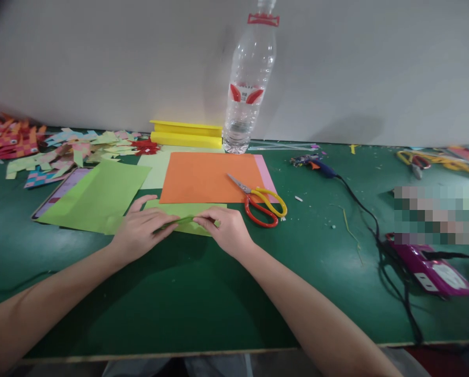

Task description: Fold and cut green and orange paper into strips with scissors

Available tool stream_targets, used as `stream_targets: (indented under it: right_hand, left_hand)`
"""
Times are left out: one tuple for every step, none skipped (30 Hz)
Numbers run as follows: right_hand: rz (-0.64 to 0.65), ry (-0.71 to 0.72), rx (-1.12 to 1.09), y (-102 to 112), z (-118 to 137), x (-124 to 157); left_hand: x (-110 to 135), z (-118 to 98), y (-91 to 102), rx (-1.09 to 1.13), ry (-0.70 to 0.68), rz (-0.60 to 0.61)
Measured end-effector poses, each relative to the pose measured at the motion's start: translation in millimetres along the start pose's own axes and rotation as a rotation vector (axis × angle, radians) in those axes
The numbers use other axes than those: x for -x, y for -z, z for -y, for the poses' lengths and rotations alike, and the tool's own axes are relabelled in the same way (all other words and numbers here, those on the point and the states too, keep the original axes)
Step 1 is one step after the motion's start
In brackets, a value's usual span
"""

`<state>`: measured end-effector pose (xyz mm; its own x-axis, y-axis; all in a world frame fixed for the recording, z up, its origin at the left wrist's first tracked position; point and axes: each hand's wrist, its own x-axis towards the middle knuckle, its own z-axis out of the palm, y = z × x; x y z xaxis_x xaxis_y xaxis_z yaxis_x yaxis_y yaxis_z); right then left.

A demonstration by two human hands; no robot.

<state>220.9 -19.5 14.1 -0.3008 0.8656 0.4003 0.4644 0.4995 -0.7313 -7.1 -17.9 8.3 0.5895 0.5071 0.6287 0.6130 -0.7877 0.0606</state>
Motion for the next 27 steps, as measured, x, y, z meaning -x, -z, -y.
stream_targets:
  right_hand:
    - [-0.002,0.003,0.001,-0.1,0.1,0.0]
    - [-0.005,0.005,0.005,-0.1,0.1,0.0]
    - [-0.007,0.009,0.009,-0.1,0.2,-0.1]
    - [-0.01,0.015,0.015,0.1,0.2,-0.1]
    - [-0.013,0.021,0.02,0.4,0.2,-0.2]
    - [-0.016,0.026,0.025,0.8,0.2,-0.3]
    - [-0.022,0.032,0.031,1.4,0.0,-0.5]
    - [-0.033,0.039,0.038,2.0,-0.3,-0.7]
    - [-0.046,0.044,0.046,2.8,-0.8,-1.1]
    - [-0.062,0.042,0.055,3.7,-1.4,-1.6]
    - [-0.078,0.032,0.061,4.7,-2.1,-2.1]
    - [-0.093,0.012,0.056,5.8,-2.9,-2.8]
    - [-0.102,-0.02,0.035,7.0,-3.8,-3.6]
    - [-0.107,-0.062,0.0,8.2,-4.8,-4.4]
    - [-0.115,-0.108,-0.048,9.4,-6.0,-5.3]
    - [-0.126,-0.155,-0.103,10.6,-7.2,-6.4]
    - [-0.143,-0.198,-0.157,11.8,-8.6,-7.6]
    - [-0.168,-0.236,-0.204,12.8,-10.2,-8.9]
    - [-0.197,-0.266,-0.243,13.8,-11.9,-10.3]
    - [-0.23,-0.29,-0.277,14.6,-13.7,-11.7]
    - [-0.262,-0.31,-0.308,15.2,-15.5,-13.1]
    - [-0.29,-0.326,-0.337,15.6,-17.3,-14.4]
    - [-0.319,-0.34,-0.365,15.9,-19.1,-15.6]
    - [-0.346,-0.355,-0.395,16.0,-20.8,-16.6]
    - [-0.372,-0.369,-0.426,15.9,-22.4,-17.4]
    - [-0.397,-0.382,-0.457,15.7,-23.9,-18.0]
    - [-0.417,-0.394,-0.482,15.4,-25.2,-18.4]
  left_hand:
    - [-0.1,0.0,0.0,-0.004,-0.002,0.004]
    - [-0.4,0.0,0.2,-0.007,-0.005,0.007]
    - [-0.8,0.0,0.5,-0.009,-0.007,0.009]
    - [-1.1,-0.1,1.0,-0.009,-0.008,0.008]
    - [-1.5,-0.2,1.5,-0.006,-0.01,0.006]
    - [-1.8,-0.2,2.0,-0.003,-0.009,0.005]
    - [-2.1,-0.2,2.6,0.0,-0.006,0.004]
    - [-2.3,-0.1,3.0,0.003,-0.003,0.004]
    - [-2.3,0.1,3.4,0.006,0.001,0.007]
    - [-2.2,0.6,3.6,0.009,0.003,0.012]
    - [-2.0,1.1,3.7,0.009,0.007,0.017]
    - [-1.7,1.9,3.6,0.008,0.012,0.021]
    - [-1.2,2.7,3.5,0.005,0.014,0.026]
    - [-0.7,3.5,3.2,0.001,0.018,0.031]
    - [-0.3,4.2,2.8,-0.005,0.022,0.034]
    - [0.1,4.7,2.4,-0.011,0.024,0.031]
    - [0.3,5.1,2.0,-0.017,0.024,0.028]
    - [0.3,5.3,1.6,-0.021,0.024,0.025]
    - [0.2,5.2,1.3,-0.023,0.024,0.025]
    - [0.0,5.0,1.0,-0.025,0.029,0.029]
    - [-0.2,4.6,0.7,-0.026,0.037,0.038]
    - [-0.5,4.3,0.5,-0.028,0.048,0.05]
    - [-0.7,4.0,0.3,-0.031,0.061,0.063]
    - [-0.8,3.9,0.1,-0.034,0.073,0.076]
    - [-0.9,3.9,-0.2,-0.035,0.084,0.09]
    - [-0.8,4.1,-0.5,-0.035,0.092,0.102]
    - [-0.7,4.4,-0.9,-0.032,0.099,0.111]
